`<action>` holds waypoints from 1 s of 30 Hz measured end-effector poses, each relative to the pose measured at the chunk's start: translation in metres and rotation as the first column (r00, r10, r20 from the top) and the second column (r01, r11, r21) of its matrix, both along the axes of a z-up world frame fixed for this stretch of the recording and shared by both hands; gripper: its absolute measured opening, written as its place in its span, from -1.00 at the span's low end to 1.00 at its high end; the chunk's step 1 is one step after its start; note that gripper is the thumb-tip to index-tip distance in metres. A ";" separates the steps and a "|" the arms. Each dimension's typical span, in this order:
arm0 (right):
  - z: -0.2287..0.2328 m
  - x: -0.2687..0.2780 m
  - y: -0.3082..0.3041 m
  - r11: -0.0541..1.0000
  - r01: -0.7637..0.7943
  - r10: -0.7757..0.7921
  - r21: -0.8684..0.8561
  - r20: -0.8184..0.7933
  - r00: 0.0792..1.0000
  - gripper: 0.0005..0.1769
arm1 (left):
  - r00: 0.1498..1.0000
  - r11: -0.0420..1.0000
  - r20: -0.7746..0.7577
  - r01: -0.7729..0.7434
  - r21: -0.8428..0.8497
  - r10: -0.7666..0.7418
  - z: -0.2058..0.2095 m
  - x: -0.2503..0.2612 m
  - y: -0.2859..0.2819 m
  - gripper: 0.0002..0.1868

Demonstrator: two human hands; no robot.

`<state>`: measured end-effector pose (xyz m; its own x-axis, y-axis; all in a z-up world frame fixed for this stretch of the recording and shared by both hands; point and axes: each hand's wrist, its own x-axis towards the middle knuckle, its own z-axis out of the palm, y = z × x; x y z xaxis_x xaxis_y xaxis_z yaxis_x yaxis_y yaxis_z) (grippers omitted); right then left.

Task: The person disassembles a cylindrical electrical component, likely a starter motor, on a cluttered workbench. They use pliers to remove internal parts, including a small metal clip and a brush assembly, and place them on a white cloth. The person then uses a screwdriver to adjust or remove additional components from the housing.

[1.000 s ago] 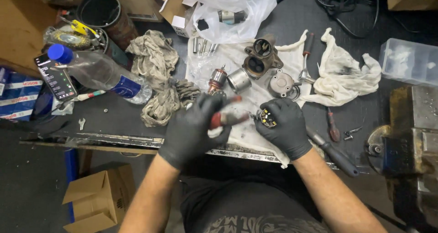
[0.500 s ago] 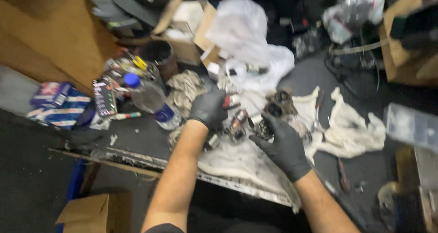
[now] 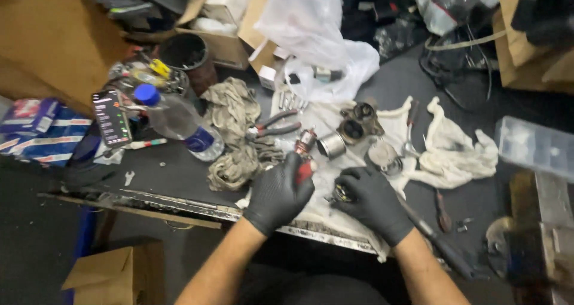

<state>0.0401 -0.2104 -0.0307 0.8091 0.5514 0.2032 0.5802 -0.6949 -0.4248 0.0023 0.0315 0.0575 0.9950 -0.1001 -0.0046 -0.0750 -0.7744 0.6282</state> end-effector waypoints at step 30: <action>-0.016 -0.002 -0.020 0.982 -0.173 0.179 -0.074 0.095 0.979 -0.36 | 0.948 0.826 0.125 0.185 0.532 -0.293 -0.071 -0.035 -0.036 -0.69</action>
